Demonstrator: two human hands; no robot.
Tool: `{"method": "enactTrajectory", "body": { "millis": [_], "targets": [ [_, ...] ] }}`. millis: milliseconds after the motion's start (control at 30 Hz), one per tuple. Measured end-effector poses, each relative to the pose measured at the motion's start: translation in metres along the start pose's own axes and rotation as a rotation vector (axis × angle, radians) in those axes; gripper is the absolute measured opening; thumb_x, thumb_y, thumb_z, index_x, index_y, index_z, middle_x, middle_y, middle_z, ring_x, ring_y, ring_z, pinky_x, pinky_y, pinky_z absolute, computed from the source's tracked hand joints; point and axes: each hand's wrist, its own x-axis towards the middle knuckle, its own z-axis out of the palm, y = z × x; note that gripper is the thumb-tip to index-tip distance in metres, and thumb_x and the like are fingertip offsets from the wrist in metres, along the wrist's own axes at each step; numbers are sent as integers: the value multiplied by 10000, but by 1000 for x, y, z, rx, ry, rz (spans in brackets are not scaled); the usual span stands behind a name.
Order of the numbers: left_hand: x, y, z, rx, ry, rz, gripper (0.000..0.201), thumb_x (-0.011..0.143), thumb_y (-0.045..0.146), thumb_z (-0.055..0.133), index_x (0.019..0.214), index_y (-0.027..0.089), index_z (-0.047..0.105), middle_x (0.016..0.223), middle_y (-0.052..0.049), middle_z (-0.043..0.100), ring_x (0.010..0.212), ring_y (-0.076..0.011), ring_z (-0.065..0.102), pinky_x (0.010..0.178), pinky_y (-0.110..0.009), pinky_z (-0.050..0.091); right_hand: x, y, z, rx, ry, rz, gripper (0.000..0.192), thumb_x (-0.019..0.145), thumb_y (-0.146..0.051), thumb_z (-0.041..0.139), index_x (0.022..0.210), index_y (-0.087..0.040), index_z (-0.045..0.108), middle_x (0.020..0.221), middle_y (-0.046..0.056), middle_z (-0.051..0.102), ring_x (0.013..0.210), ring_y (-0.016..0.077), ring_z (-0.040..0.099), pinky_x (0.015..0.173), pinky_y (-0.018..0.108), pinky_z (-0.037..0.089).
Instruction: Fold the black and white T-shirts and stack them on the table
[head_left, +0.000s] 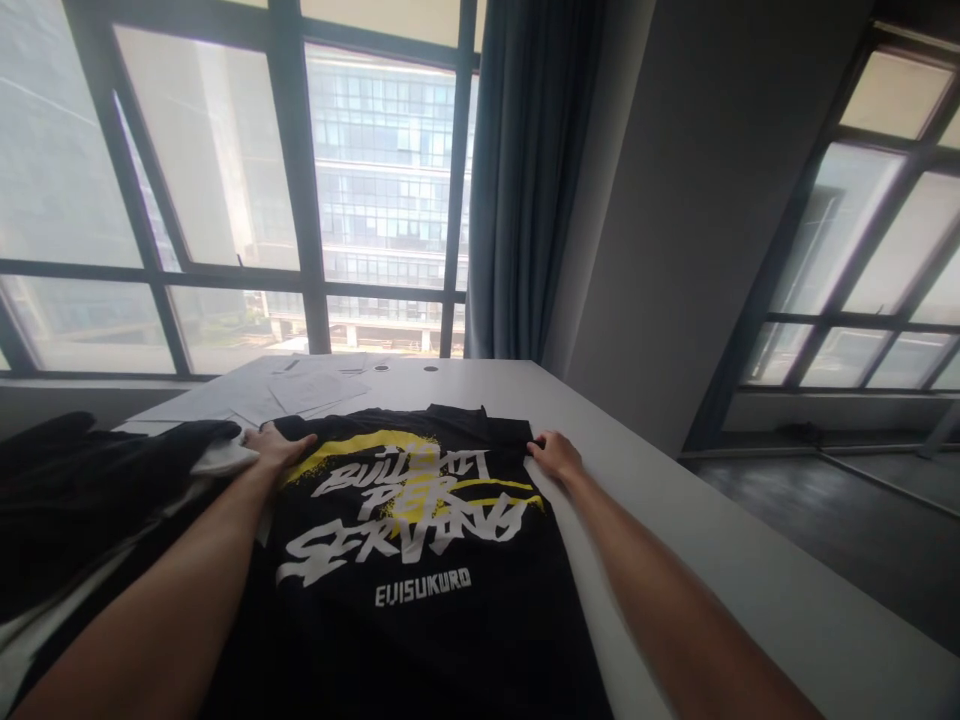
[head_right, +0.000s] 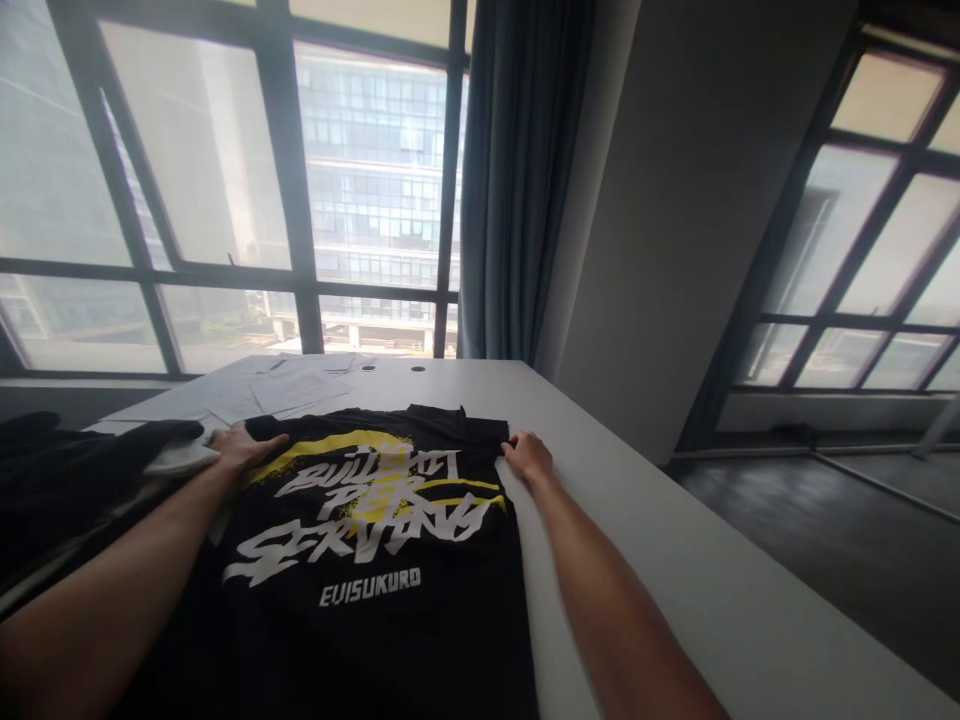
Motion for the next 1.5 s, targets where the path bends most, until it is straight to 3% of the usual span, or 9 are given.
{"method": "enactTrajectory", "body": {
  "millis": [67, 167, 333, 600, 867, 1100, 1267, 1367, 1500],
  "targets": [
    [11, 6, -4, 117, -61, -41, 704, 649, 631, 705, 1059, 70, 598, 1166, -230, 625, 1155, -464, 542, 863, -462, 492, 1, 1, 0, 52, 44, 77, 318, 902, -421, 509, 1084, -217, 671, 1124, 93, 692, 1046, 249, 635, 802, 304, 473],
    [22, 19, -9, 205, -151, 32, 557, 639, 563, 732, 951, 109, 655, 1020, -209, 696, 1056, -428, 615, 831, -466, 492, 2, 3, -1, 112, 139, 188, 355, 921, -426, 463, 1147, -211, 633, 1107, 119, 694, 1033, 273, 643, 791, 331, 478],
    [17, 37, -2, 137, -195, 32, 438, 637, 495, 708, 944, 182, 702, 1087, -186, 699, 1040, -384, 639, 881, -491, 458, 3, 12, -1, 175, 256, 254, 321, 906, -365, 481, 1150, -199, 608, 1088, 136, 688, 1010, 280, 646, 794, 340, 479],
    [1, 24, 5, 194, -104, 94, 669, 740, 631, 577, 1181, 136, 664, 1299, -256, 554, 1195, -411, 519, 931, -454, 427, 23, 24, -1, 142, 154, 278, 336, 685, -194, 619, 1015, -220, 671, 1071, 101, 703, 1003, 292, 643, 786, 339, 482],
    [-2, 23, 2, 83, -81, 141, 387, 783, 490, 573, 1003, 208, 722, 1182, -176, 634, 1113, -358, 577, 908, -405, 439, 18, 30, 4, 304, 242, 144, 316, 770, -309, 586, 1055, -194, 663, 1080, 96, 688, 996, 233, 627, 858, 307, 468],
    [-3, 37, -9, -269, -31, 37, 312, 822, 418, 567, 998, 184, 677, 1088, -143, 703, 1055, -310, 629, 894, -396, 470, 12, 26, 3, 321, 235, 123, 289, 779, -285, 598, 1042, -192, 672, 1115, 100, 683, 1057, 234, 608, 903, 308, 452],
    [-8, 38, -11, -295, 108, 252, 207, 802, 291, 590, 966, 192, 667, 1078, -93, 701, 1080, -260, 612, 967, -345, 459, 9, 25, 4, 313, 215, 104, 286, 791, -292, 597, 1051, -204, 676, 1125, 90, 682, 1064, 232, 606, 911, 319, 455],
    [-15, 38, -9, -238, 182, 372, 363, 793, 202, 582, 1153, 166, 608, 1189, -109, 641, 1149, -254, 582, 1011, -338, 439, 9, 25, 3, 306, 204, 98, 287, 791, -289, 602, 1053, -204, 683, 1120, 89, 684, 1055, 230, 608, 914, 323, 459],
    [-21, 38, -12, -92, 84, 160, 835, 681, 203, 711, 1433, 115, 359, 1385, -229, 464, 1134, -338, 597, 927, -395, 499, 10, 26, 4, 296, 204, 93, 290, 785, -284, 619, 1053, -200, 693, 1113, 93, 686, 1035, 230, 615, 918, 333, 464]
  ]
}}
